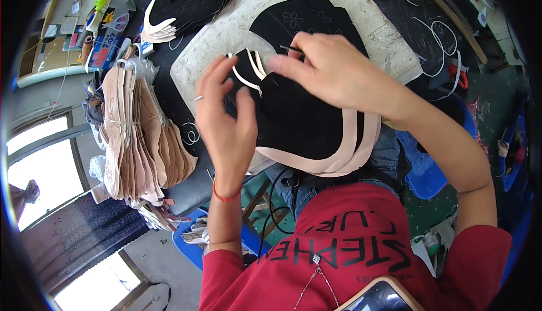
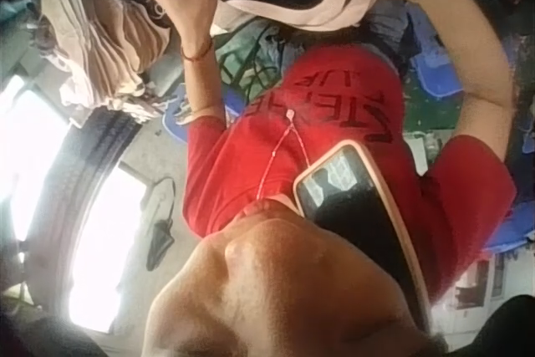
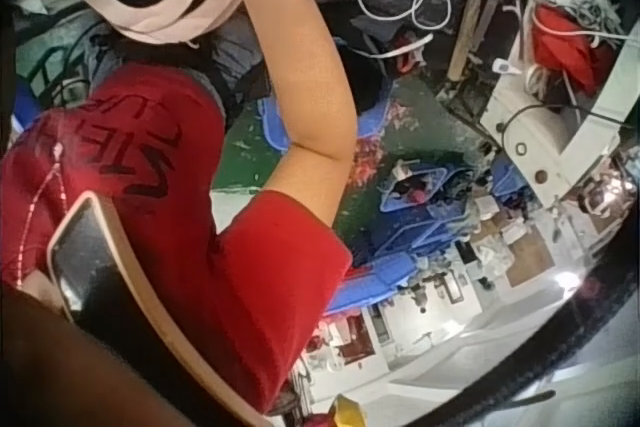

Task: Manual assembly of shoe upper components by securing straps and aligning layers.

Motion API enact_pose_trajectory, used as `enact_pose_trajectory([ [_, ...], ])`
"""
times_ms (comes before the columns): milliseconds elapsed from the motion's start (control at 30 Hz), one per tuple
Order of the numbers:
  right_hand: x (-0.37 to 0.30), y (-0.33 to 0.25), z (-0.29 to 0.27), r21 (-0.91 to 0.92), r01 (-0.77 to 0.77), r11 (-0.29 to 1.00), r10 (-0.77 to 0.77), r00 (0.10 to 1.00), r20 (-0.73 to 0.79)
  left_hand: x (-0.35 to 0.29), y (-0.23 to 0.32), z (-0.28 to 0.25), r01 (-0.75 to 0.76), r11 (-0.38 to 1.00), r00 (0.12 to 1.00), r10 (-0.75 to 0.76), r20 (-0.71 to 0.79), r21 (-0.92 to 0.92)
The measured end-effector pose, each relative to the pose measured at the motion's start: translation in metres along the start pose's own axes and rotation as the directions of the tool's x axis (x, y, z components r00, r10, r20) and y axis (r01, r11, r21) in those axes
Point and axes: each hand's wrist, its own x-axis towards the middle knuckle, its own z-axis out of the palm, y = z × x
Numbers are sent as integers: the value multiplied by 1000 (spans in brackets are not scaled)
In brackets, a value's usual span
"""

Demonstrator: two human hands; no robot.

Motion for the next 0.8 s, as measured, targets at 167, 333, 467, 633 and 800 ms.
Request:
enact_pose_trajectory([
  [167,13,10,2,-301,91,949,-134,983,-126,-5,94,-5,586,390,668,265,696,-711],
  [333,10,3,3,-86,147,985,-155,984,-87,-1,145,27,978,109,26,787,617,-179],
  [467,-6,16,-17,-4,133,991,-132,972,-194,-13,160,54,918,-36,195,908,371,-394],
  [633,-57,30,-33,242,49,969,24,957,-289,-20,156,58,938,-11,193,846,497,-345],
  [800,-123,68,-17,481,-134,866,346,855,-386,-38,114,58,999,34,-28,619,785,9],
])
